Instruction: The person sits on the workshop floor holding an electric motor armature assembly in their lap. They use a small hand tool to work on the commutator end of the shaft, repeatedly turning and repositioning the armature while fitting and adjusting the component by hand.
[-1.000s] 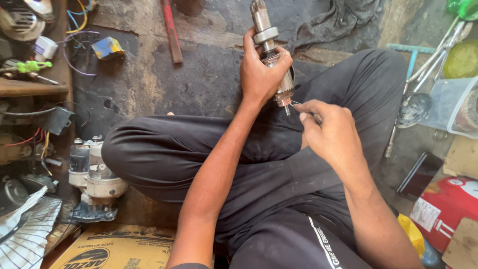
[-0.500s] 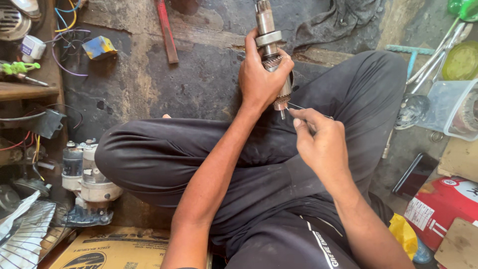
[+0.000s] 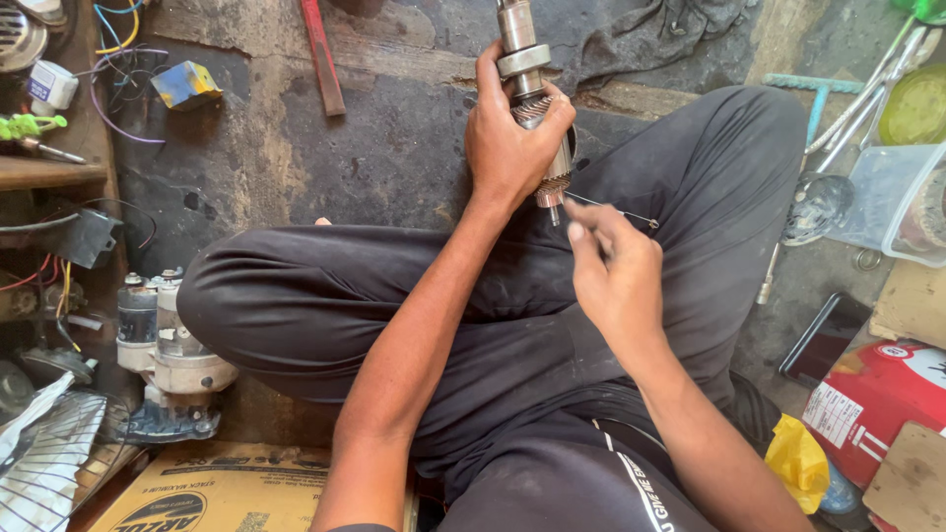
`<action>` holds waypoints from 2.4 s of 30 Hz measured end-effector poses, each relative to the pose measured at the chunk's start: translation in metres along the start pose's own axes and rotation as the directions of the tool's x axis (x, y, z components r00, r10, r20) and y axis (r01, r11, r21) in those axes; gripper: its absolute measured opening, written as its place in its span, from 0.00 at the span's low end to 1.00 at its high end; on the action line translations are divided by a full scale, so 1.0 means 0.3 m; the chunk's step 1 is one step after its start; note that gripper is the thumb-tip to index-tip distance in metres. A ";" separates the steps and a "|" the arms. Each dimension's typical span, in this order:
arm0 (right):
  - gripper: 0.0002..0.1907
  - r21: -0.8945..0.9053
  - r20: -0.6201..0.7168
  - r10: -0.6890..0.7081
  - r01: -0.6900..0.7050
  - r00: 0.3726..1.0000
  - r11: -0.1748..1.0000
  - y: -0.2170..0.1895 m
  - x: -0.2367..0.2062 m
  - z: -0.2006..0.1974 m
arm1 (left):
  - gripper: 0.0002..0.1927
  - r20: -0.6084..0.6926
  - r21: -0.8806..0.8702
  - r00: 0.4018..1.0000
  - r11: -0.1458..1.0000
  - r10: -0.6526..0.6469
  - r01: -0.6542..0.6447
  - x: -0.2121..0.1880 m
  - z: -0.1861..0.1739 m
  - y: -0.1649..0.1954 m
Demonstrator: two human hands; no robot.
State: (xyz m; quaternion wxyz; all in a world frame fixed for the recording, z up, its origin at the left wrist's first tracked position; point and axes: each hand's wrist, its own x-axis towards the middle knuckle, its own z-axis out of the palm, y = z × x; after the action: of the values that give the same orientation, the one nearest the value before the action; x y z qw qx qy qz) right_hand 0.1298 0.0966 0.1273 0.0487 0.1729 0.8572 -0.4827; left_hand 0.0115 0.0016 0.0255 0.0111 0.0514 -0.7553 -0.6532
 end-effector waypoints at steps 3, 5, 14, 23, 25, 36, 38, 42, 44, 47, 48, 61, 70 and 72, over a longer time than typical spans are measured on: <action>0.11 0.025 0.017 0.054 -0.054 0.998 0.998 0.009 0.007 0.003 | 0.36 -0.033 0.013 0.999 0.999 -0.039 0.039 -0.002 0.005 0.004; 0.12 0.010 0.029 0.105 -0.105 0.994 0.994 0.011 0.029 -0.003 | 0.35 -0.030 -0.015 0.999 1.000 -0.025 0.025 0.004 0.002 0.006; 0.14 0.173 0.120 0.057 -0.077 0.991 0.982 -0.004 0.012 -0.095 | 0.37 -0.005 -0.068 1.000 0.998 -0.020 0.020 0.012 -0.009 -0.003; 0.13 -0.035 0.116 0.063 -0.059 0.991 0.998 -0.011 0.026 -0.069 | 0.36 -0.003 -0.069 1.000 0.998 -0.014 0.013 0.018 0.000 -0.006; 0.13 -0.023 0.115 0.074 -0.072 0.991 0.997 -0.021 0.027 -0.069 | 0.36 0.000 -0.076 1.000 0.997 -0.016 0.016 0.017 -0.001 -0.004; 0.11 -0.187 0.039 -0.061 0.068 0.997 0.980 -0.054 0.031 -0.044 | 0.36 -0.016 -0.043 1.000 0.999 -0.011 0.011 0.009 0.002 0.004; 0.10 -0.132 -0.002 -0.116 0.115 0.993 0.985 -0.040 0.024 -0.027 | 0.35 -0.011 -0.042 1.000 0.999 -0.014 0.014 0.011 0.000 0.002; 0.11 -0.091 -0.006 -0.065 0.064 0.998 0.994 0.006 0.021 -0.010 | 0.35 0.009 -0.060 1.000 0.998 -0.003 0.004 0.017 -0.008 -0.009; 0.11 -0.066 0.031 -0.027 0.029 0.999 0.997 0.029 0.032 -0.012 | 0.35 0.012 -0.074 1.000 0.997 0.009 -0.008 0.021 -0.011 -0.019; 0.12 -0.023 0.006 -0.078 0.078 0.997 0.997 0.048 0.033 -0.005 | 0.35 0.035 -0.111 0.999 0.994 0.027 -0.023 0.026 -0.009 -0.038; 0.12 0.044 0.030 -0.044 0.043 0.999 0.998 0.050 0.037 -0.004 | 0.35 0.042 -0.121 0.999 0.992 0.033 -0.027 0.029 -0.011 -0.046; 0.12 0.123 0.155 0.008 -0.027 0.988 0.992 0.045 0.035 -0.058 | 0.34 0.214 -0.435 0.976 0.899 0.044 0.055 0.057 -0.033 -0.121; 0.12 0.059 0.135 0.019 -0.027 0.991 0.998 0.029 0.036 -0.056 | 0.35 0.181 -0.384 0.983 0.923 0.034 0.039 0.051 -0.024 -0.113; 0.12 0.057 0.141 0.028 -0.036 0.990 0.998 0.023 0.034 -0.058 | 0.36 0.171 -0.381 0.985 0.924 0.030 0.038 0.048 -0.022 -0.111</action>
State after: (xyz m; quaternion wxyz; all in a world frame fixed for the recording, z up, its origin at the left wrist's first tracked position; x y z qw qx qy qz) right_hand 0.1242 0.1170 0.1282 0.1113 0.1539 0.8340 -0.5180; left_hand -0.0001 -0.0108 -0.0071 -0.0465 -0.0072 -0.6111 -0.7902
